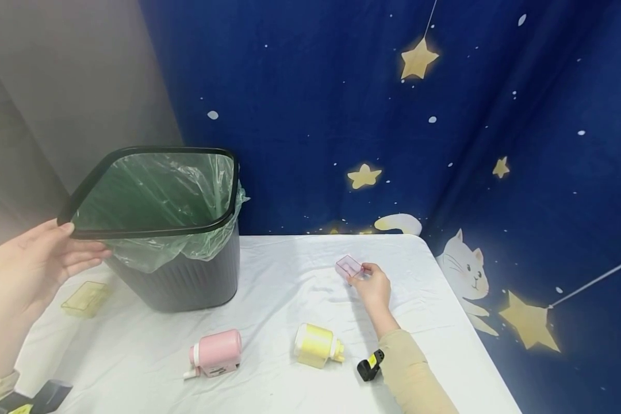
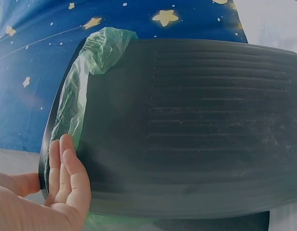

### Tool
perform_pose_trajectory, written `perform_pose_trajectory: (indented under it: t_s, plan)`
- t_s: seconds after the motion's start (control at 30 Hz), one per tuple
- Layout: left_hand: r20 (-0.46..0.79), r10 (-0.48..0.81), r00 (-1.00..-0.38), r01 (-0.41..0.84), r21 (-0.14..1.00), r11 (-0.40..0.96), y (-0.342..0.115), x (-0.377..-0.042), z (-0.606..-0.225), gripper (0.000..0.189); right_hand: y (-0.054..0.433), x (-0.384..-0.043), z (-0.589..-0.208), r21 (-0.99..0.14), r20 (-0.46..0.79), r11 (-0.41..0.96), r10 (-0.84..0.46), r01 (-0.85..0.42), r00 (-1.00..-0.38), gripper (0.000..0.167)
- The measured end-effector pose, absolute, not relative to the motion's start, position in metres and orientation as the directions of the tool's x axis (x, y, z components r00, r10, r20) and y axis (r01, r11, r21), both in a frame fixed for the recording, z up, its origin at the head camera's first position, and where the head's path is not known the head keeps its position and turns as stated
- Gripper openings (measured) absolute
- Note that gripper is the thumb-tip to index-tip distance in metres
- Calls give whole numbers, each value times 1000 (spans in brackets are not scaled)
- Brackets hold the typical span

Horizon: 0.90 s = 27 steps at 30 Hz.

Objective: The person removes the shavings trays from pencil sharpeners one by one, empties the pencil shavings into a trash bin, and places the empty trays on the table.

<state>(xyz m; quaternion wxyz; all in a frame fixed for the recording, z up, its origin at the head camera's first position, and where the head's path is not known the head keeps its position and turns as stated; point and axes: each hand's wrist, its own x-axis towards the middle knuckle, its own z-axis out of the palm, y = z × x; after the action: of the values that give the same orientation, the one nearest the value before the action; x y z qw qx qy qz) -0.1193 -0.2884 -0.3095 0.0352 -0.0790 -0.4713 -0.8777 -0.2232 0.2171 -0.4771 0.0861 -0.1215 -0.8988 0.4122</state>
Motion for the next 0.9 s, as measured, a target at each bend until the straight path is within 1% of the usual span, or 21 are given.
perform_pose_trajectory:
  t_s: [0.23,0.33,0.37,0.5,0.53,0.57,0.6,0.7,0.73,0.77,0.8,0.87,0.9]
  plan:
    - [183,20,-983,143,826,-545,-289,-121,-310,78,219,-221,-484,-742,94,658,291,127,-952,56]
    - [185,25,-982,145,842,-519,-291,-122,-310,74,219,-220,-485,-735,106,668,285,118,-953,56]
    - [190,29,-981,149,849,-506,-292,-122,-310,68,219,-220,-486,-732,110,671,281,114,-953,56]
    - [224,37,-974,188,886,-425,-295,-122,-310,19,219,-220,-488,-723,125,685,261,92,-957,56]
    - [229,39,-973,194,893,-405,-295,-122,-309,15,219,-220,-489,-721,130,688,256,86,-958,56]
    - [229,44,-972,195,900,-391,-296,-123,-309,14,219,-221,-490,-718,134,691,254,82,-958,56]
    - [221,50,-974,187,908,-374,-297,-123,-309,23,219,-221,-490,-716,138,693,252,79,-958,56]
    - [171,79,-982,138,938,-320,-301,-123,-309,63,219,-221,-491,-714,149,696,251,72,-957,56]
    - [155,90,-984,122,947,-297,-303,-123,-310,69,218,-221,-491,-713,151,698,248,69,-957,57]
    - [144,109,-984,110,956,-273,-305,-122,-310,70,218,-221,-491,-707,154,704,245,66,-957,57]
    - [138,124,-983,105,965,-241,-307,-122,-311,63,217,-221,-491,-702,159,710,237,59,-958,58]
    - [138,153,-979,109,977,-183,-311,-121,-314,40,215,-220,-490,-686,168,726,225,49,-960,59]
    - [139,166,-976,112,981,-157,-313,-121,-316,33,215,-220,-489,-675,173,737,219,47,-960,60]
